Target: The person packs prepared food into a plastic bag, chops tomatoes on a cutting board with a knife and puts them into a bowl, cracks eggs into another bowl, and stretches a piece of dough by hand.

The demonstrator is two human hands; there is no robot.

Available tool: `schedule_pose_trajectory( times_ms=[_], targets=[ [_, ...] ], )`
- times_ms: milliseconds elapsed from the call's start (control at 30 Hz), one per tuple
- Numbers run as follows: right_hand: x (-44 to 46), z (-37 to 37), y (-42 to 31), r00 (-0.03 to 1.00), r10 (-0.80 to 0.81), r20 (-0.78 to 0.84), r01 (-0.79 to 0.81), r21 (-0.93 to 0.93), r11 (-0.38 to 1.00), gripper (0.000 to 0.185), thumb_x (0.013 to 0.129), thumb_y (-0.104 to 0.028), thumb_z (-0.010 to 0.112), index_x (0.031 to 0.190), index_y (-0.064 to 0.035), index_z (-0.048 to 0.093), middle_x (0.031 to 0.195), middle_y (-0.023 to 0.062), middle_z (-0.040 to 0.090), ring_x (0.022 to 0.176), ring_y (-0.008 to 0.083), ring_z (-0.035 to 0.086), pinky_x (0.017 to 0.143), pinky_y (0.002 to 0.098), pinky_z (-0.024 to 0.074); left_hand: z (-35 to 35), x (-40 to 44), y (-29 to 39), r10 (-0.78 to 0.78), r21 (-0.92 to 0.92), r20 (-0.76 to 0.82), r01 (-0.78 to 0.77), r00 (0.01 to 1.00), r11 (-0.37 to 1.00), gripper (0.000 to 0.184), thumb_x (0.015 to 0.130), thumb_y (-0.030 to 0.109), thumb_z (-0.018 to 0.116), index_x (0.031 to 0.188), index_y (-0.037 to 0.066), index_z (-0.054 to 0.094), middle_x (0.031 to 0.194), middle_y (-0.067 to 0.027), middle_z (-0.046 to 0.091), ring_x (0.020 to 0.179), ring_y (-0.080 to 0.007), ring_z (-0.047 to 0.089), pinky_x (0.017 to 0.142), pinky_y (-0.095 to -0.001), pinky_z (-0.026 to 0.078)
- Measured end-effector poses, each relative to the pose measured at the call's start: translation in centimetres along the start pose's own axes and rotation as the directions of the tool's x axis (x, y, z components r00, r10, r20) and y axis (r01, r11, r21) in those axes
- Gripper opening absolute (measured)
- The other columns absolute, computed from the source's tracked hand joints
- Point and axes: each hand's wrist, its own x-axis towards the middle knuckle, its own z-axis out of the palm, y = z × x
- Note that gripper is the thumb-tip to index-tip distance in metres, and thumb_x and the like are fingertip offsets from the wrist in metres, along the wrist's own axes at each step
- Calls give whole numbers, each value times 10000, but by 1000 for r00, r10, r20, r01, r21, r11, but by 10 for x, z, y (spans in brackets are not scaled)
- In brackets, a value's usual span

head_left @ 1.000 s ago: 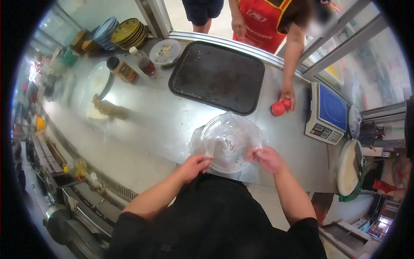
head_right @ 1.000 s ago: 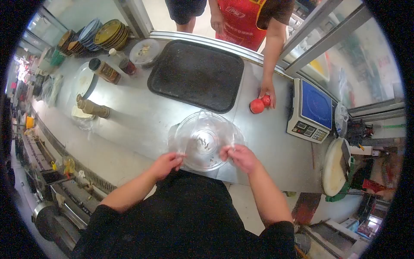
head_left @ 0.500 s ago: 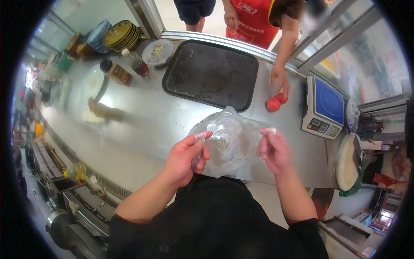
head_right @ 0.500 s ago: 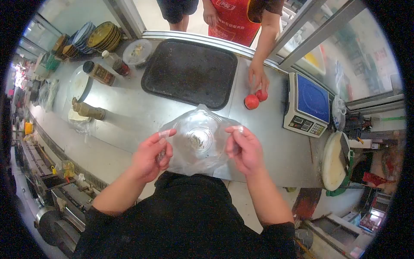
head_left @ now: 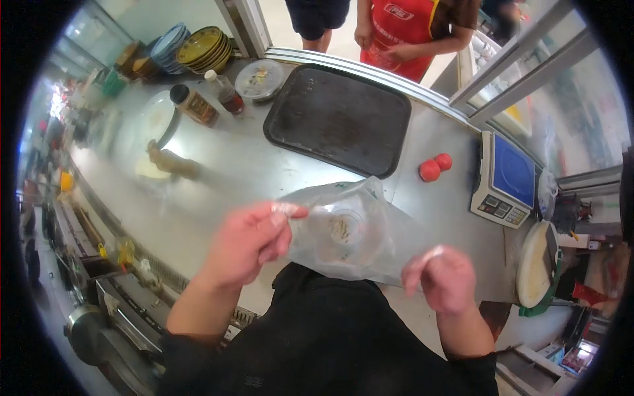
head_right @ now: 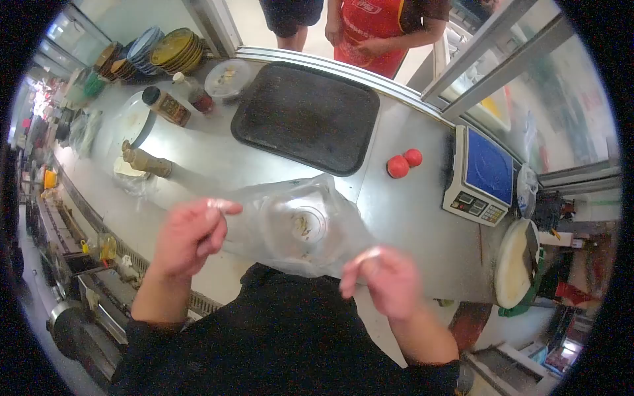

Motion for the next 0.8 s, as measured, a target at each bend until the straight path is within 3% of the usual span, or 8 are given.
schedule_pose_trajectory(
  times_ms=[133,300,433,567,633,700,767,800],
  targets=[
    [22,7,0,999,-52,6,51,163,985,233,958,-79,469,1048,89,603,886,208,652,691,280,641,672,382,537,-11,13,21,84,76,-76,-78,994,994,251,965,139,493,1044,-55,632,608,-6,524,439,-32,334,417,-184,271],
    [41,35,1,976,-141,166,146,-20,989,215,931,-43,478,986,93,637,969,242,650,695,296,650,674,392,537,-37,10,49,129,175,-135,-104,982,979,241,961,153,509,1006,-41,645,608,-4,531,450,-34,347,434,-181,281],
    [50,53,17,992,-102,78,108,-82,991,176,902,-24,514,931,89,645,967,235,655,634,258,648,636,364,537,-76,10,51,79,407,-119,-24,990,913,230,960,197,533,990,7,660,613,10,536,480,-32,390,447,-187,304],
    [39,-15,42,951,247,-188,-270,-108,957,176,885,-97,573,891,70,630,1000,223,639,424,233,568,409,288,473,-141,14,8,-147,560,-60,155,987,814,225,956,246,536,898,72,666,625,39,540,550,-52,482,512,-230,404],
    [53,-36,48,760,327,-562,-515,-215,830,178,856,-55,550,995,39,609,1007,168,638,557,198,610,498,277,496,-172,18,-21,-362,524,-31,324,932,788,229,958,256,533,898,75,659,638,30,546,563,-63,504,526,-235,423],
    [59,-72,76,633,-164,-756,-334,-458,824,316,812,-30,538,1125,12,551,1098,127,602,808,172,620,677,286,510,-192,22,-40,-469,456,14,412,883,789,232,962,262,527,913,75,655,650,23,552,569,-67,513,534,-235,432],
    [106,-41,41,651,-316,-691,-229,-575,786,499,779,-36,595,1260,5,474,1259,116,507,1149,225,510,978,349,423,-201,32,-45,-432,297,189,368,882,881,220,975,266,528,971,74,637,675,20,549,559,-62,506,517,-222,426],
    [141,1,22,773,-379,-509,-123,-707,697,511,775,-49,617,1264,5,479,1265,121,509,1164,231,511,982,354,422,-206,40,-45,-438,291,195,374,878,880,220,975,266,528,971,74,637,675,20,549,559,-62,506,517,-222,426]
  ],
)
